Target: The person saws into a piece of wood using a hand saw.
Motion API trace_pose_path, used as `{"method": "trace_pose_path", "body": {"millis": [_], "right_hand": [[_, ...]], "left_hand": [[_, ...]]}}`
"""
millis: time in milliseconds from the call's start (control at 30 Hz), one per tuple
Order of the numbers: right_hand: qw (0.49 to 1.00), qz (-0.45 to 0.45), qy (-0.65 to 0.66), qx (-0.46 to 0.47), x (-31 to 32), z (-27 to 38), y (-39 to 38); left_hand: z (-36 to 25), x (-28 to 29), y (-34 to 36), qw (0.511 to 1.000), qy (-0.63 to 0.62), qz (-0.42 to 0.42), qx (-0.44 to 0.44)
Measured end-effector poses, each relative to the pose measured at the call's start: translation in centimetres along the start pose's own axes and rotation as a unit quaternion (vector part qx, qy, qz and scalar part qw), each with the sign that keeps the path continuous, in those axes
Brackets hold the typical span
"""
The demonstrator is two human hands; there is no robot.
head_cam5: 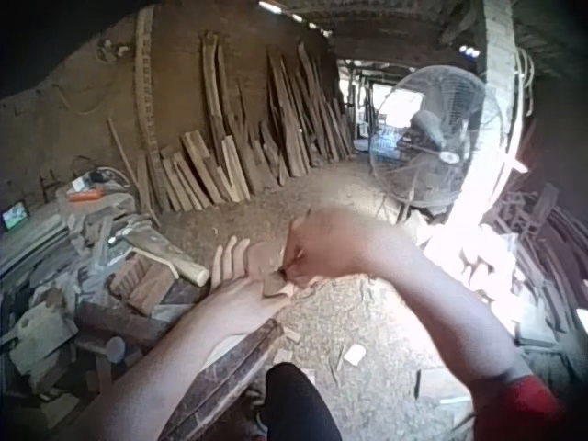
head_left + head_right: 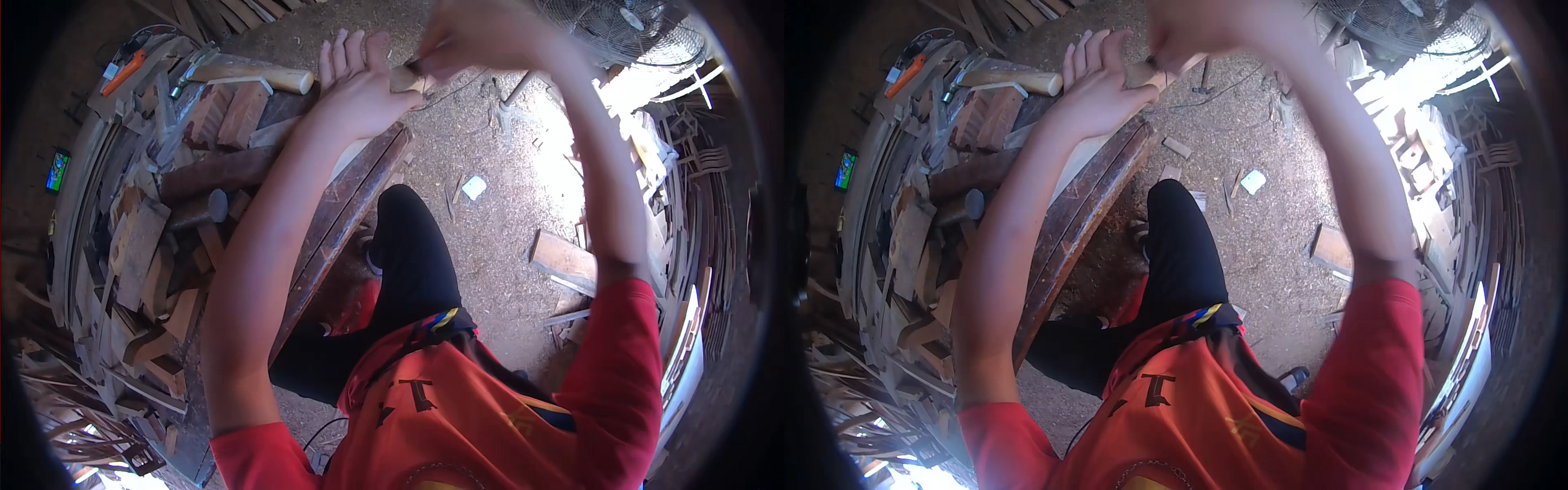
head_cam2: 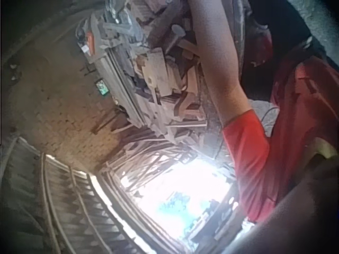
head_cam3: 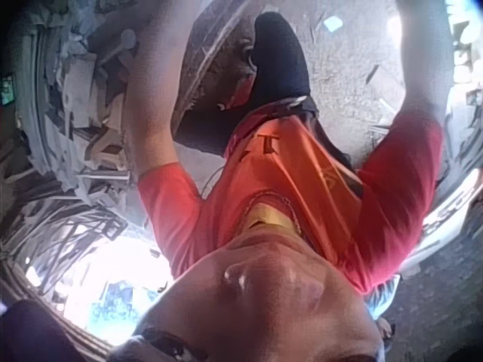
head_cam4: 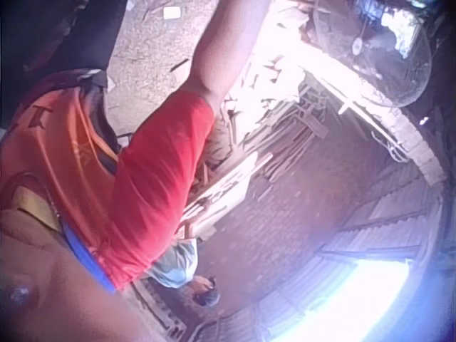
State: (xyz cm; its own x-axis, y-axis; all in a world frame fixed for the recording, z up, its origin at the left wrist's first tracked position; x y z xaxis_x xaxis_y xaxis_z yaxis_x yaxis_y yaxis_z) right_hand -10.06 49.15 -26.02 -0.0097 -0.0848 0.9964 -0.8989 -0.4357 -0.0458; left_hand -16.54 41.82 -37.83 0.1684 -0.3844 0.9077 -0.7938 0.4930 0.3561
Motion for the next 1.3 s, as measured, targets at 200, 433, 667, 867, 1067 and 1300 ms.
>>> {"method": "trace_pose_path", "body": {"millis": [200, 433, 667, 867, 1067, 1300], "right_hand": [[0.960, 0.148, 0.021, -0.236, 6.1, -1.1, -4.4], [0.992, 0.063, 0.089, 0.061, 3.6, -1.3, -1.6], [0.992, 0.046, 0.057, 0.102, -0.9, 0.9, 1.0], [0.987, 0.123, 0.075, -0.076, 3.5, -0.1, -2.1], [0.996, 0.058, -0.058, -0.028, 4.5, 2.3, -3.2], [0.998, 0.017, 0.068, 0.003, -0.9, -0.1, -0.3]], "left_hand": [[-0.9, -0.1, 0.6, 1.000, -0.006, 0.020, -0.004], [-0.5, -0.5, 0.1, 1.000, 0.002, 0.016, 0.006], [1.0, -0.4, -0.1, 1.000, -0.008, 0.023, 0.019], [-1.6, -0.2, 0.9, 0.999, -0.037, 0.014, -0.017], [-0.7, -0.9, 1.0, 0.997, 0.010, 0.080, 0.000], [1.8, 0.2, 0.0, 1.000, -0.006, 0.027, 0.006]]}}
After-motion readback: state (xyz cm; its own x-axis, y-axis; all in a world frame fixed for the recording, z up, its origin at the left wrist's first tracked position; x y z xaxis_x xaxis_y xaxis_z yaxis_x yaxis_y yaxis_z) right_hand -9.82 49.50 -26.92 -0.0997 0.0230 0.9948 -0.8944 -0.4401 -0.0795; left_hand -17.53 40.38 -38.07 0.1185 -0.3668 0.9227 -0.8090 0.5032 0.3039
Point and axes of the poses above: each hand's wrist, its own y-axis towards the middle knuckle, its own x-axis out of the back of the hand, z = x × y, the point moved 9 cm from there along y, towards the middle knuckle, and after that the axes turned 9 degrees about x, right-handed, at the moved point
